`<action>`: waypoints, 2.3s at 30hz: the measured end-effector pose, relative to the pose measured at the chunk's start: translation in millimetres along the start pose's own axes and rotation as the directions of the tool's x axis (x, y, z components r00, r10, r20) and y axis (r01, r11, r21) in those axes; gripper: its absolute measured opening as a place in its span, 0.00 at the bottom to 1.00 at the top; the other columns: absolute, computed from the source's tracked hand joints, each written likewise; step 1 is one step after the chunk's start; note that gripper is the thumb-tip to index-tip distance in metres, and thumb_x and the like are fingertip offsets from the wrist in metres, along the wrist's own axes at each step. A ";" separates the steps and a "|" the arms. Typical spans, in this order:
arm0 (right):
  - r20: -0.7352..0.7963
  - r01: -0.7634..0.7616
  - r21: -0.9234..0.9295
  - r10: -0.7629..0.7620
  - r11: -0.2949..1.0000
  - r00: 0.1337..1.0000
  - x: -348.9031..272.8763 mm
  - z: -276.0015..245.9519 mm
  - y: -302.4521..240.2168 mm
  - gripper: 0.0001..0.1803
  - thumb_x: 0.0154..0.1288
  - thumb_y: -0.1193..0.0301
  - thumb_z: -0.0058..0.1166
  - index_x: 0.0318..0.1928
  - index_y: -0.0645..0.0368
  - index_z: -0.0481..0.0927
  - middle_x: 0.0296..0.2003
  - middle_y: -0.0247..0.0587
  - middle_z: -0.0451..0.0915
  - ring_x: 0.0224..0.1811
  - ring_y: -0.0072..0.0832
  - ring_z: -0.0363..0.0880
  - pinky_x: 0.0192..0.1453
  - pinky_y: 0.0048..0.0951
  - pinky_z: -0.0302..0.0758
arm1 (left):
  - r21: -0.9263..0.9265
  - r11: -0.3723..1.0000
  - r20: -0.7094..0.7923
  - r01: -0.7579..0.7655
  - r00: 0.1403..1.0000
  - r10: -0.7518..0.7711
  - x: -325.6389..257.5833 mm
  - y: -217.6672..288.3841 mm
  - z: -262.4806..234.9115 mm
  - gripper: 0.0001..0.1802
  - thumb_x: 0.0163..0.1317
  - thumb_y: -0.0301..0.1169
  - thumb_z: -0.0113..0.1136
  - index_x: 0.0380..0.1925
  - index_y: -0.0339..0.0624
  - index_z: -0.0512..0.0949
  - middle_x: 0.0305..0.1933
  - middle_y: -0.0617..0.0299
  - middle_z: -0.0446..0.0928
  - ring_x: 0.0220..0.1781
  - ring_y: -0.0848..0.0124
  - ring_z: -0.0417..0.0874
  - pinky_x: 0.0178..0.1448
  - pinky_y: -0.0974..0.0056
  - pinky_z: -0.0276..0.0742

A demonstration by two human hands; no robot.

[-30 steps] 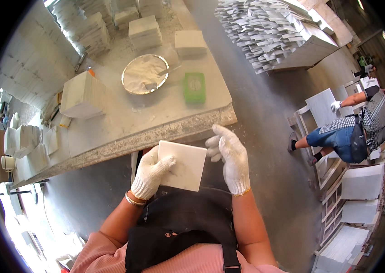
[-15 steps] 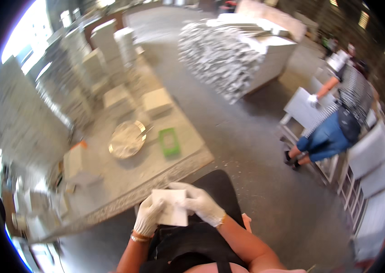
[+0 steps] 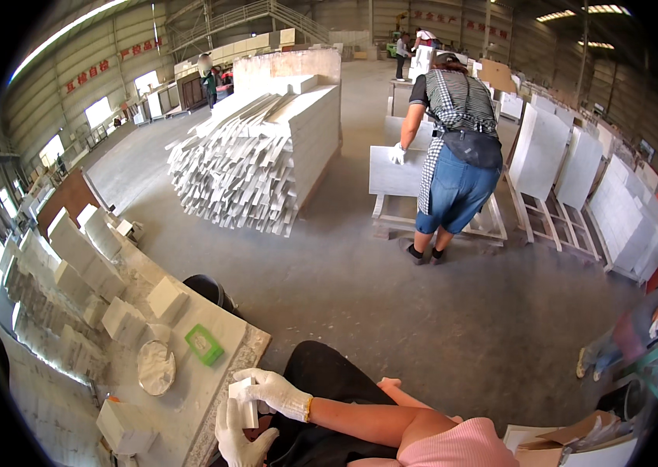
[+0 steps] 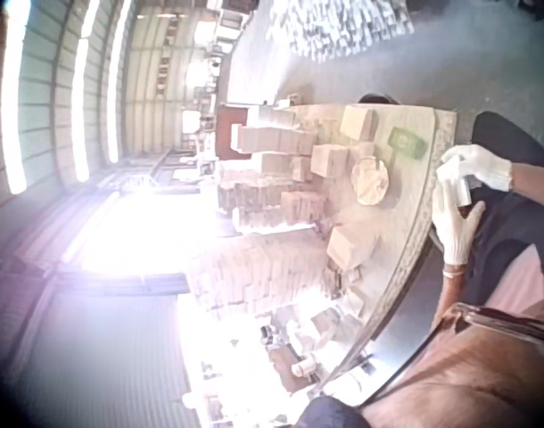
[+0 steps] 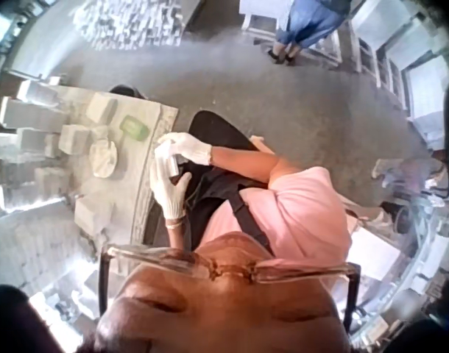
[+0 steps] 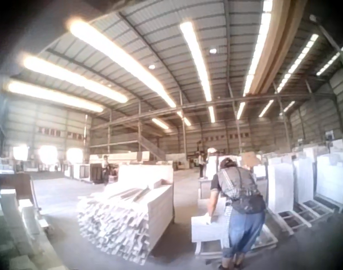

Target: The person smooths and cleans the edges of small white rectangular tiles using a green sponge and a metal scraper. The person repeatedly wipes the tile surfaces and edges, then uses the scraper to remove residue, and places the finished tiles into a stack.

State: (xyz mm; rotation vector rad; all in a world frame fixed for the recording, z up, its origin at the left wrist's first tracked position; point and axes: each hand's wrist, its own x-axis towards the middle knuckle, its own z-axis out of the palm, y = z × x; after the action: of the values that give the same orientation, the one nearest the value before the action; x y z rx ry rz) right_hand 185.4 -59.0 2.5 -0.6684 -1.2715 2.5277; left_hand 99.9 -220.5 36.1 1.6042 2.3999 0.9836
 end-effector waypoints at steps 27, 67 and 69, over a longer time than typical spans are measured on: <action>-0.155 0.468 -0.521 -0.618 0.714 0.771 -144.6 -66.2 -193.6 0.23 0.73 0.68 0.58 0.64 0.62 0.76 0.42 0.38 0.86 0.44 0.22 0.83 0.48 0.23 0.77 | -0.766 0.613 -0.178 0.194 0.852 -0.492 25.3 -68.8 -10.2 0.18 0.65 0.21 0.61 0.56 0.32 0.79 0.50 0.59 0.82 0.51 0.69 0.80 0.56 0.65 0.78; 0.254 0.314 -0.813 0.187 -0.490 0.949 185.6 166.2 -62.5 0.15 0.67 0.58 0.53 0.45 0.50 0.85 0.42 0.45 0.87 0.47 0.46 0.85 0.50 0.44 0.80 | -0.888 0.457 -0.150 0.042 0.915 -0.375 50.0 -141.7 28.3 0.05 0.68 0.23 0.60 0.41 0.37 0.82 0.38 0.63 0.84 0.39 0.76 0.84 0.47 0.67 0.82; 0.271 0.333 -0.795 0.193 -0.507 0.943 191.5 160.0 -62.0 0.15 0.68 0.56 0.52 0.46 0.48 0.85 0.44 0.44 0.87 0.49 0.45 0.84 0.52 0.43 0.79 | -0.881 0.471 -0.147 0.050 0.917 -0.372 50.3 -140.8 26.5 0.05 0.67 0.23 0.61 0.42 0.36 0.82 0.39 0.62 0.85 0.40 0.76 0.84 0.48 0.67 0.82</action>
State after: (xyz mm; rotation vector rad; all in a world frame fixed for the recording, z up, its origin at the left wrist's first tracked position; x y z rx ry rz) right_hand -60.0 -56.9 79.2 -0.1588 -3.4215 0.2029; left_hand -23.7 -199.2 -49.5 0.7465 1.5941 2.0598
